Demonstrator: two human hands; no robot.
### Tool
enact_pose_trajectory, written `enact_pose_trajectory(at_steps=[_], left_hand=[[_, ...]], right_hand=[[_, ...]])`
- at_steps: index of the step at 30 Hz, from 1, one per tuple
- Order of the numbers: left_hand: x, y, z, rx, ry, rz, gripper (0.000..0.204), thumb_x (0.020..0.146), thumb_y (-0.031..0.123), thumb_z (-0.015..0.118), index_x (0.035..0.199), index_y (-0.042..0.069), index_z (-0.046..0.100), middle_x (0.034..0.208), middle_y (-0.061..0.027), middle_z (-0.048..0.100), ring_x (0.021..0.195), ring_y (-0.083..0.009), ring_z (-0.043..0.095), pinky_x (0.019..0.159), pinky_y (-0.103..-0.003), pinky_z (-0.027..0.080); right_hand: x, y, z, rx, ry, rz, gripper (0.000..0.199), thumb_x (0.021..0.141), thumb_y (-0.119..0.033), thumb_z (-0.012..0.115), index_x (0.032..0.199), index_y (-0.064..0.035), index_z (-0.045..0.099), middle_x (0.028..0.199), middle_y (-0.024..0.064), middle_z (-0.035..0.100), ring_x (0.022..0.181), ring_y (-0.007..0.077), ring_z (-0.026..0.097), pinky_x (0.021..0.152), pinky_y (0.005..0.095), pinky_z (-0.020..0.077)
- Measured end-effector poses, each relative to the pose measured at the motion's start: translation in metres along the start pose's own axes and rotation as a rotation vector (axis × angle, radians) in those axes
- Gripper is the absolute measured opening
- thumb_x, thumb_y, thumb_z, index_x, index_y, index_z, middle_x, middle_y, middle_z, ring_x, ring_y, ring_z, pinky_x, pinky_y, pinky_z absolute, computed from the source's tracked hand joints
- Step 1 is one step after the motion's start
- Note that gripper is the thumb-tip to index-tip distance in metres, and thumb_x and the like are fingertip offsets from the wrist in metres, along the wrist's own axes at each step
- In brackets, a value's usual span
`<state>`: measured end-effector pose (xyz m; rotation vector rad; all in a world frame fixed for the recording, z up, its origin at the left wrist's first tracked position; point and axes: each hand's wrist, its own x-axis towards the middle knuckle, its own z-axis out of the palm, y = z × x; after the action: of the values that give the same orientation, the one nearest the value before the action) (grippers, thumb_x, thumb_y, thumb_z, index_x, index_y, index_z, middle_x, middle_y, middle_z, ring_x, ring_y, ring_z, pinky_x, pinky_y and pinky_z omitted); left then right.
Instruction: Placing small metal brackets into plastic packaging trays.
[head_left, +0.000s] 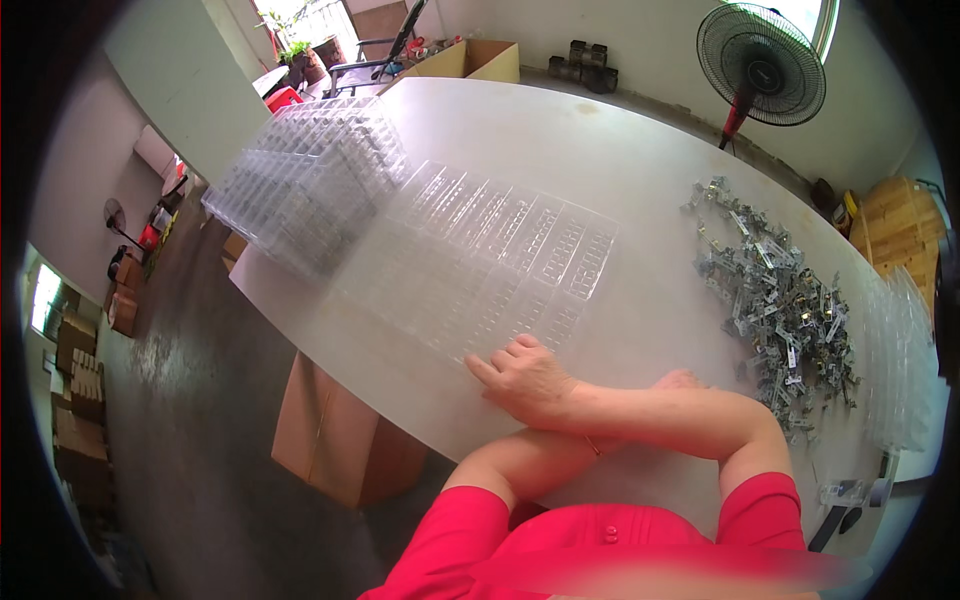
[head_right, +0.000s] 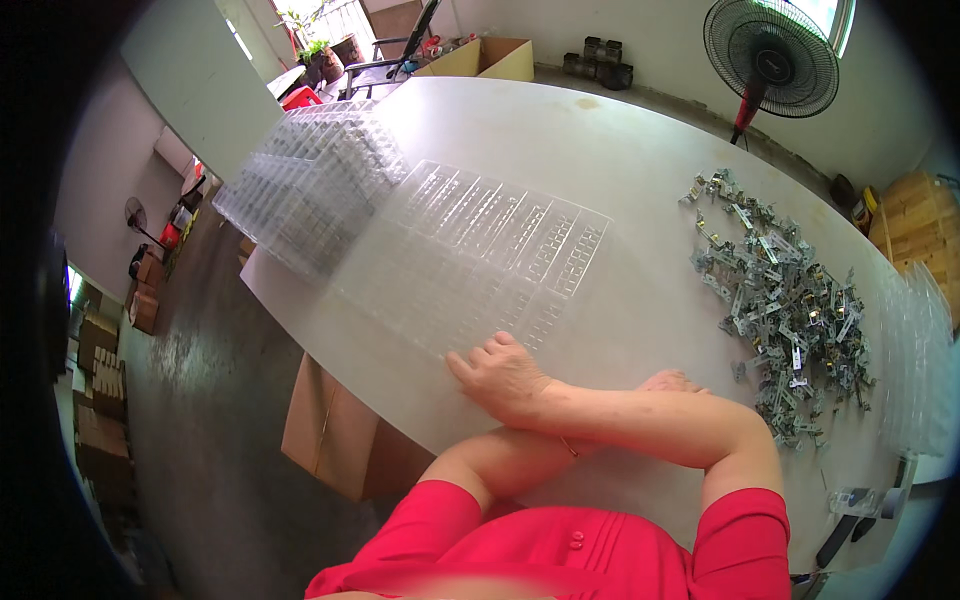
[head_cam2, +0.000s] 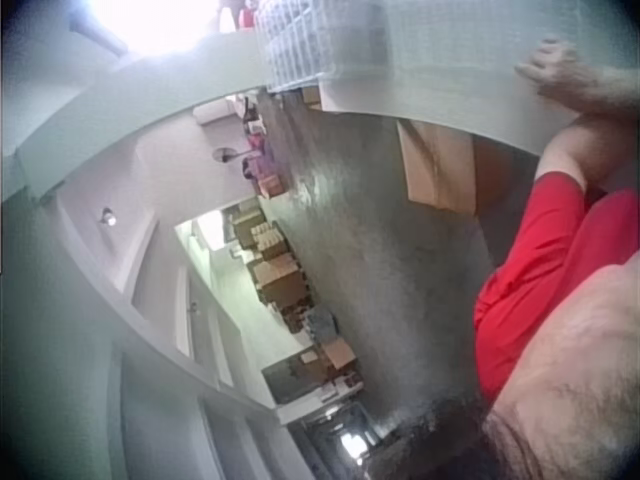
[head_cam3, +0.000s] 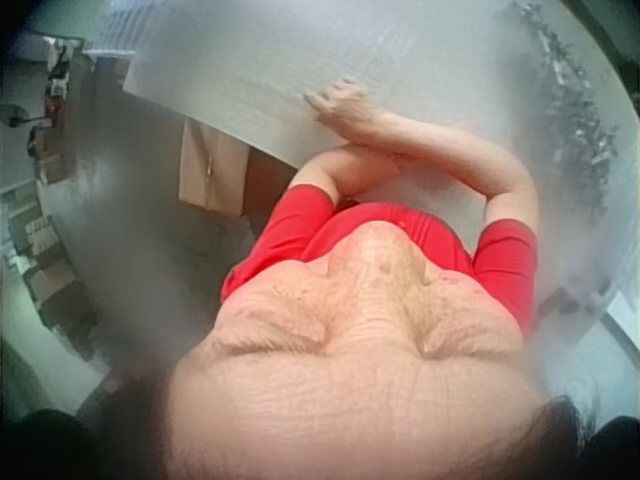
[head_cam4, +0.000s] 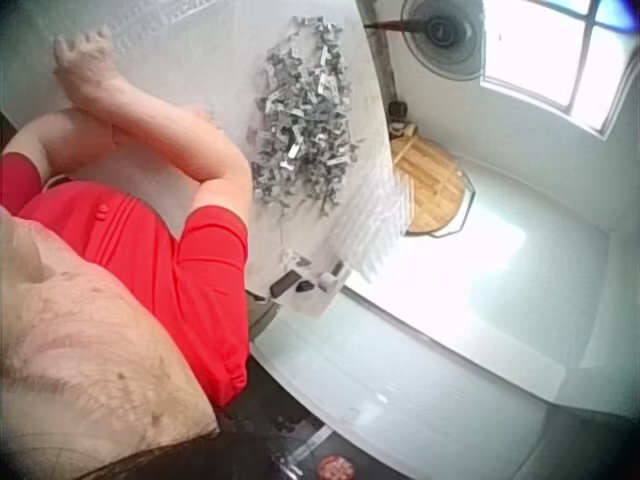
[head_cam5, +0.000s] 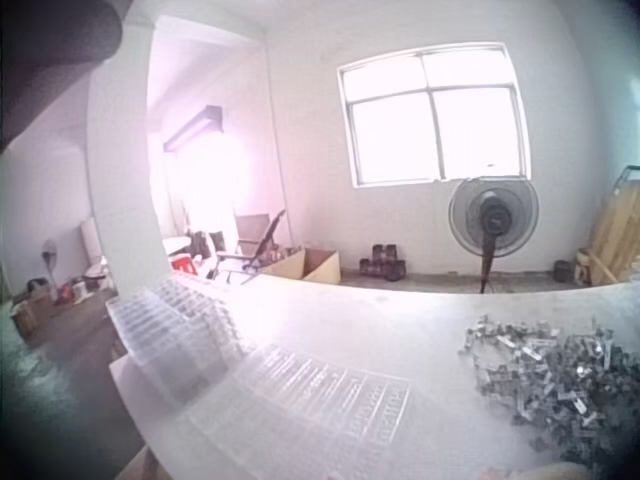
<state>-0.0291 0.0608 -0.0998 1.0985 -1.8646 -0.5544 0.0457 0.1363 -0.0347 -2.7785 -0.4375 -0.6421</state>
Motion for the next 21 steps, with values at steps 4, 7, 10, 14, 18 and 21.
enact_pose_trajectory(at_steps=[4,7,10,14,18,21], left_hand=[[0.004,-0.01,0.015,-0.023,0.107,0.049,0.024,0.098,0.025,0.048,0.08,0.009,0.048,0.068,-0.0107,0.052,0.065,-0.0341,0.053,0.067,-0.041,0.043],[0.006,0.001,0.012,0.122,0.068,0.043,0.016,0.094,0.022,0.05,0.084,0.009,0.049,0.071,-0.0109,0.054,0.068,-0.0333,0.055,0.067,-0.042,0.044],[0.005,0.003,0.009,0.113,-0.002,-0.018,0.013,0.09,0.021,0.052,0.085,0.009,0.049,0.072,-0.0105,0.056,0.069,-0.033,0.057,0.066,-0.042,0.045],[0.005,0.0,0.015,0.13,-0.043,-0.051,0.012,0.09,0.021,0.052,0.086,0.01,0.05,0.074,-0.0099,0.057,0.071,-0.0329,0.059,0.067,-0.041,0.047],[0.005,0.006,0.01,0.242,-0.08,-0.066,0.012,0.089,0.021,0.054,0.087,0.01,0.051,0.076,-0.0095,0.059,0.074,-0.0329,0.06,0.069,-0.039,0.047],[0.009,0.009,0.007,0.272,-0.132,-0.09,0.013,0.09,0.022,0.054,0.087,0.009,0.051,0.077,-0.0096,0.06,0.075,-0.0326,0.061,0.07,-0.04,0.047]], right_hand=[[-0.003,0.001,-0.004,-0.011,-0.043,-0.034,0.044,0.075,-0.018,0.071,0.117,-0.0064,0.06,0.072,0.0033,0.059,0.069,0.021,0.061,0.072,0.0338,0.0445],[-0.006,0.003,0.0,0.002,-0.05,-0.019,0.04,0.078,-0.014,0.064,0.117,-0.0054,0.06,0.072,0.0032,0.059,0.069,0.0209,0.061,0.071,0.0337,0.0445],[-0.002,-0.003,0.005,0.04,-0.034,-0.027,0.037,0.079,-0.012,0.06,0.115,-0.0044,0.06,0.072,0.0033,0.059,0.067,0.0211,0.061,0.071,0.0337,0.0443],[-0.004,0.001,0.009,0.049,-0.025,0.003,0.037,0.077,-0.011,0.06,0.113,-0.0043,0.06,0.072,0.003,0.059,0.067,0.0209,0.06,0.071,0.0337,0.0442],[-0.002,-0.001,0.007,0.057,-0.039,-0.014,0.037,0.075,-0.009,0.06,0.112,-0.0052,0.06,0.071,0.0027,0.058,0.067,0.0207,0.059,0.07,0.0336,0.0438],[-0.003,0.0,0.007,0.06,-0.035,-0.007,0.039,0.074,-0.008,0.06,0.113,-0.0056,0.061,0.072,0.0025,0.057,0.067,0.0205,0.058,0.07,0.0334,0.0436]])
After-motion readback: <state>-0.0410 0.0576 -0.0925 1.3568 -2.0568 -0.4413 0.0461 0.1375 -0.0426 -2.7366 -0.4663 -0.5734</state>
